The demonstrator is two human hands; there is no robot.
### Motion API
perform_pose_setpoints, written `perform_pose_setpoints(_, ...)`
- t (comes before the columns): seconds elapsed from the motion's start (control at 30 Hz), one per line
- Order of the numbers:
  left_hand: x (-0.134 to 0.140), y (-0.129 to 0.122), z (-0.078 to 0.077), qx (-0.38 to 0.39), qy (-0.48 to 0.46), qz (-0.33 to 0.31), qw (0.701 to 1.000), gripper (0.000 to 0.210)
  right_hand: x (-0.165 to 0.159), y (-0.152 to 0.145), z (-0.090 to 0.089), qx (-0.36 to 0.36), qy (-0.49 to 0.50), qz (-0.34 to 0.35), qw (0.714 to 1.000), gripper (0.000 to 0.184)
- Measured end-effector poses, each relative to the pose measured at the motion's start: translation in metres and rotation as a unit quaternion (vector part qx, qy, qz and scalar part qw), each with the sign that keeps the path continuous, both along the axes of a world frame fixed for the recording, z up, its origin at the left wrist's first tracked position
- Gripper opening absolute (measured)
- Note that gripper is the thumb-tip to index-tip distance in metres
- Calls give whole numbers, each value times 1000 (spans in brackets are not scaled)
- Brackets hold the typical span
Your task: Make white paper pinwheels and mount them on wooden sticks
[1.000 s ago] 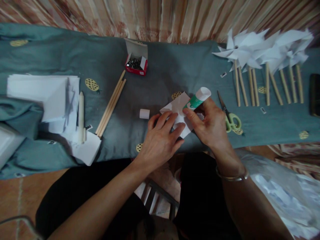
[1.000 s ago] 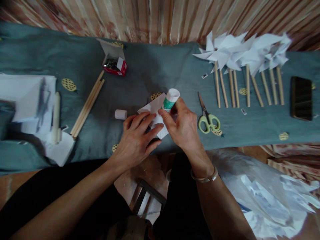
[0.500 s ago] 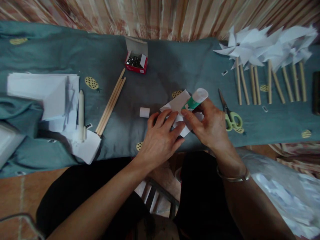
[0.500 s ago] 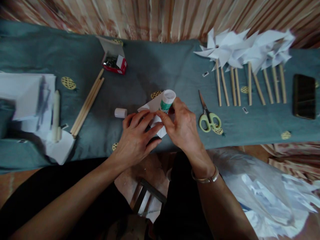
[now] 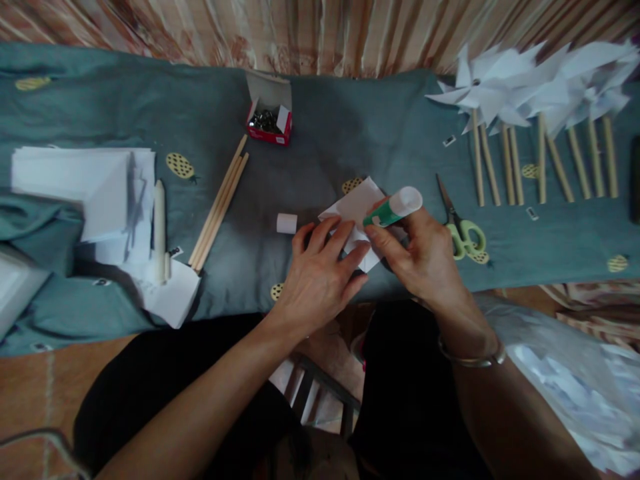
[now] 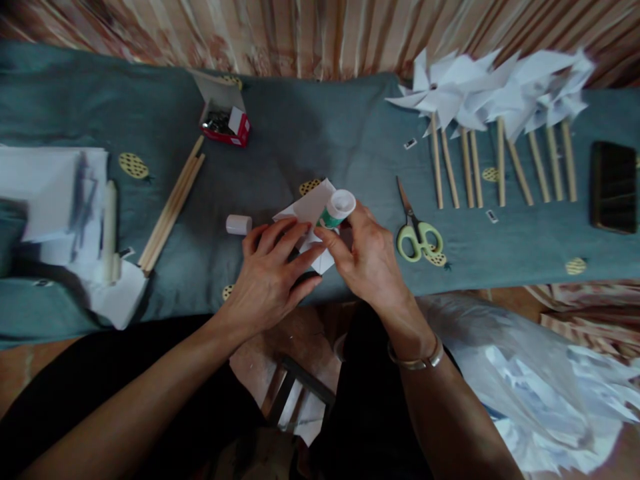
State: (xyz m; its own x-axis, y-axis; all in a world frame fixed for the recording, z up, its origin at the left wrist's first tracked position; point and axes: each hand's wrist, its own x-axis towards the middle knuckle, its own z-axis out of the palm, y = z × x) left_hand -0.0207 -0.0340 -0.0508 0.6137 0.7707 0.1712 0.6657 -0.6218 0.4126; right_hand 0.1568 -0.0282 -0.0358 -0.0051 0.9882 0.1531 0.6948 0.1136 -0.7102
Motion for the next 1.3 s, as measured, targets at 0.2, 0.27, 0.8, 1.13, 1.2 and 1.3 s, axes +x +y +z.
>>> perform_pose_setpoints(0.2, 0, 0, 1, -1, -3, -1, 1000, 41, 4, -2, -4, -15, 41, -12, 999, 25)
perform_pose_setpoints(0.27, 0, 0, 1, -1, -4, -1, 1000, 40, 4, -2, -5, -18, 46, -17, 999, 26)
perform_pose_setpoints(0.8, 0, 0, 3, -4, 2, 1, 1000, 39, 5, 0, -3, -7, 43, -43, 998, 26)
perform_pose_setpoints(1.13, 1, -1, 3, -4, 0, -2, 1000, 39, 4, 6, -6, -1, 42, -38, 998, 24)
perform_pose_setpoints(1.2, 0, -1, 2, -2, 1, -2, 1000, 39, 3, 7, -6, 2, 33, -37, 999, 22)
perform_pose_setpoints(1.3, 0, -1, 2, -4, -4, 0, 1000, 38, 2, 8, -7, 11, 25, -36, 999, 22)
